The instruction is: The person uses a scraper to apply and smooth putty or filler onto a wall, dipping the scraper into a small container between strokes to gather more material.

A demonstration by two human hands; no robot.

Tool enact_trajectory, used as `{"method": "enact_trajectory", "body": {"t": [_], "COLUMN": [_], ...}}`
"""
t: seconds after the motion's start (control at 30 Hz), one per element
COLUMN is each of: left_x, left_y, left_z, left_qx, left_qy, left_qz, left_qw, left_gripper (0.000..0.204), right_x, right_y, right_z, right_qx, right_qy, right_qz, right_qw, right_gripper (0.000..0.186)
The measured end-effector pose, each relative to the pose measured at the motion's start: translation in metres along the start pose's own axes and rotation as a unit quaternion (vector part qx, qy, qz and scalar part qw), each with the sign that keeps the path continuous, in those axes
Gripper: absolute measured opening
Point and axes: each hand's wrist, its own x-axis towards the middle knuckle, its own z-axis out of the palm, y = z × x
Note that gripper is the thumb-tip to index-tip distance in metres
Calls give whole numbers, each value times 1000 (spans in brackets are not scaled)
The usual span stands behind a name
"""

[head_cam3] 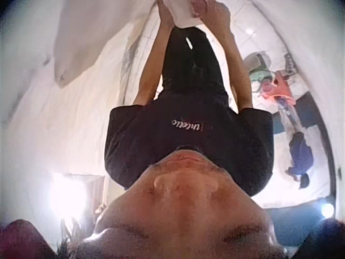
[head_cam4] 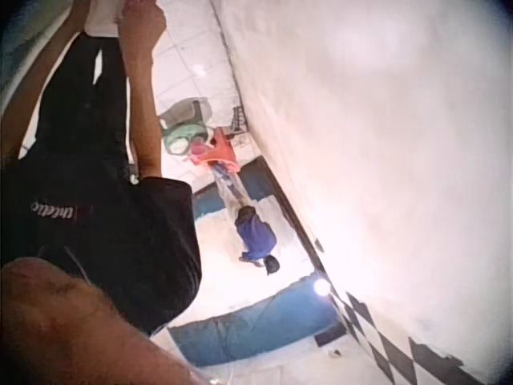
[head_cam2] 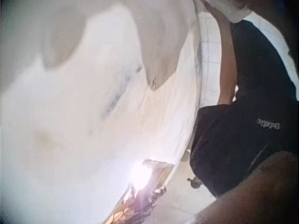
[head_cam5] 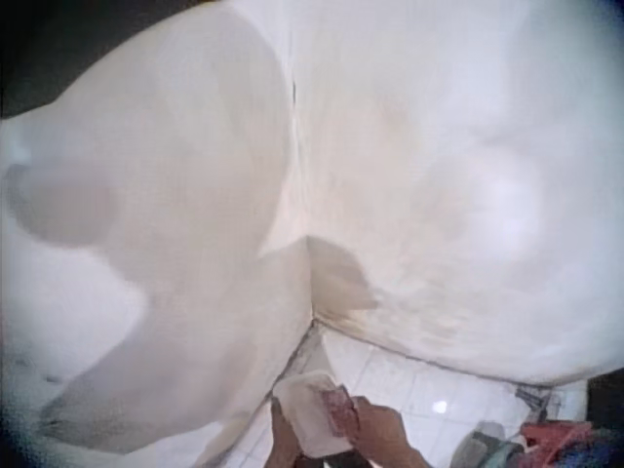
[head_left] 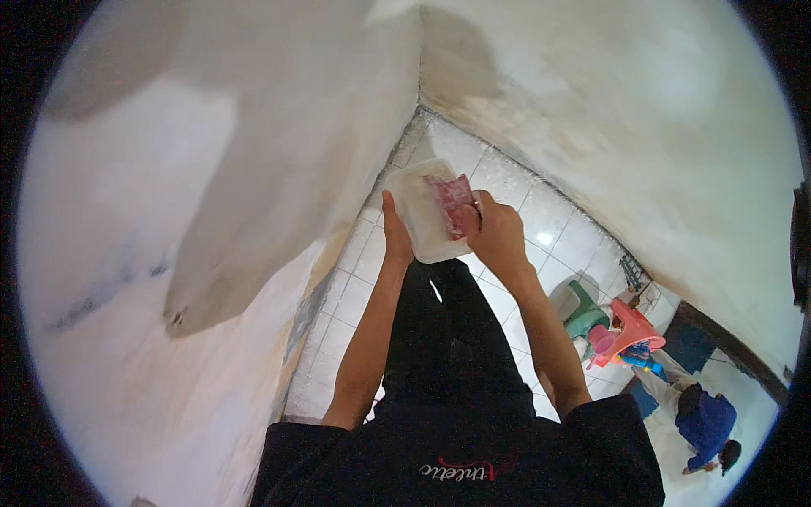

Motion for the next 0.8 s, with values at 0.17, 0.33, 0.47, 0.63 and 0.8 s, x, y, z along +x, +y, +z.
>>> {"method": "enact_trajectory", "body": {"t": [0.17,0.33,0.47,0.63,0.8], "left_x": [38,66,87,99,110], "left_y": [-17,-27,-31,-29,-22], "left_z": [-2,-11,-26,-30,-42], "left_qx": [47,129,163,129,117], "left_qy": [34,57,69,101,89], "left_qz": [-16,1,10,-12,-3], "left_qw": [998,990,984,986,989], "left_gripper": [70,68,70,74,76], "right_x": [30,57,67,71,78], "right_y": [14,60,65,102,101], "right_z": [32,58,70,91,83], "right_qx": [-34,97,121,197,338], "right_qy": [4,35,25,63,-20], "right_qz": [-18,44,100,84,172], "right_qw": [999,994,987,975,925], "right_gripper": [18,21,14,12,9]}}
